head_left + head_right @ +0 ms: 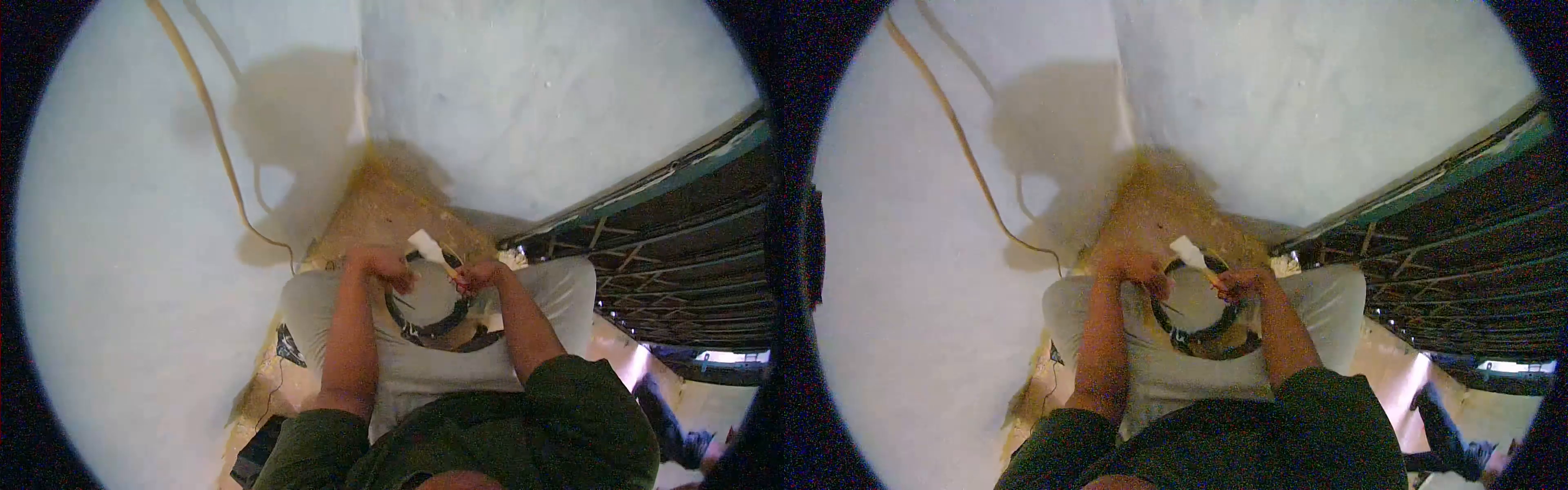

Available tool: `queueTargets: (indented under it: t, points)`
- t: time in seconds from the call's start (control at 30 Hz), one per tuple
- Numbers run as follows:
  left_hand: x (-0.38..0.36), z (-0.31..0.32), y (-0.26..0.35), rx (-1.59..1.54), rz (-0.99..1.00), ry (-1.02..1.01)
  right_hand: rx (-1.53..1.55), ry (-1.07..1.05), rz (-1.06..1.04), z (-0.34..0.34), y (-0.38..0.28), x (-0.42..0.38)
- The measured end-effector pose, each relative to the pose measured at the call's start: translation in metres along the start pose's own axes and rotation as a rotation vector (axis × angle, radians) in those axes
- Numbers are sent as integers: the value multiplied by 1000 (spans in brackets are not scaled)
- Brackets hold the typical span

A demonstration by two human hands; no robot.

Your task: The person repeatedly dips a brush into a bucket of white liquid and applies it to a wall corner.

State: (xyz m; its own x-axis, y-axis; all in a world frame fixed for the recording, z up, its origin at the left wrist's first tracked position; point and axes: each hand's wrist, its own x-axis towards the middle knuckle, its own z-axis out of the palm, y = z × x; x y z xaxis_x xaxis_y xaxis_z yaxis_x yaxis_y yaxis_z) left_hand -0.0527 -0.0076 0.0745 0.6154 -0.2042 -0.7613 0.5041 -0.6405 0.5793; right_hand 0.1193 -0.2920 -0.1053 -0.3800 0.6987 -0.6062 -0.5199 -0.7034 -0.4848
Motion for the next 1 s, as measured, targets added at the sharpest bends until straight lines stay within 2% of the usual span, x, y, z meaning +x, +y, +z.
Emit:
queueTargets:
  t: [0.03,0.07,0.1,0.13,0.2,0.27,0.3,0.33,0.37,0.4,0.47,0.5,0.57,0.6,0.67,0.7,0.73,0.77,0.8,0.87,0.9,0.93,0.97,1.0]
  points:
    - [9,6,-7,-143,94,-79,-24,0,-14,16,-18,-9]
    - [18,10,-16,-283,189,-159,-120,93,-135,39,-38,-18]
    - [29,12,-27,-270,190,-134,-212,185,-258,58,-55,-21]
    - [41,14,-39,-317,263,-171,-235,183,-273,70,-66,-20]
    - [30,11,-32,-352,338,-192,-367,360,-577,94,-88,-14]
    - [7,13,-8,-472,146,277,-475,431,-592,118,-116,-12]
    - [22,18,-17,-463,148,292,-565,507,-593,129,-128,-9]
    - [52,24,-38,-491,293,502,-574,503,-605,139,-136,-5]
    - [46,21,-31,-512,438,710,-412,430,-724,146,-142,0]
    - [38,19,-28,-502,438,720,-247,353,-836,153,-147,4]
    - [15,15,-18,-981,289,623,-223,368,-878,165,-156,10]
    - [27,10,-34,-972,294,636,-195,394,-911,166,-161,15]
    - [50,0,-76,335,190,942,-197,410,-964,164,-169,29]
    - [30,-10,-67,335,192,941,-191,436,-1000,162,-170,35]
    - [-26,-47,-29,-229,-39,540,-163,511,-1049,169,-182,43]
    - [-25,-61,-36,-234,-32,540,-132,580,-1103,172,-192,51]
    - [-23,-74,-43,-103,-55,536,-139,586,-1102,174,-204,59]
    - [-19,-85,-49,26,-76,536,-142,714,-1033,174,-219,70]
    - [-16,-89,-50,22,-69,538,-140,839,-960,179,-234,79]
    - [-8,-96,-50,-84,27,940,-165,920,-975,195,-259,83]
    - [-10,-93,-46,-93,34,933,-187,997,-984,204,-270,82]
    - [-20,-92,-41,-137,120,1041,-196,1006,-982,208,-288,89]
    - [-22,-93,-39,-179,206,1146,-302,1111,-999,210,-305,96]
    - [-13,-92,-45,-187,212,1141,-411,1215,-1010,211,-320,101]
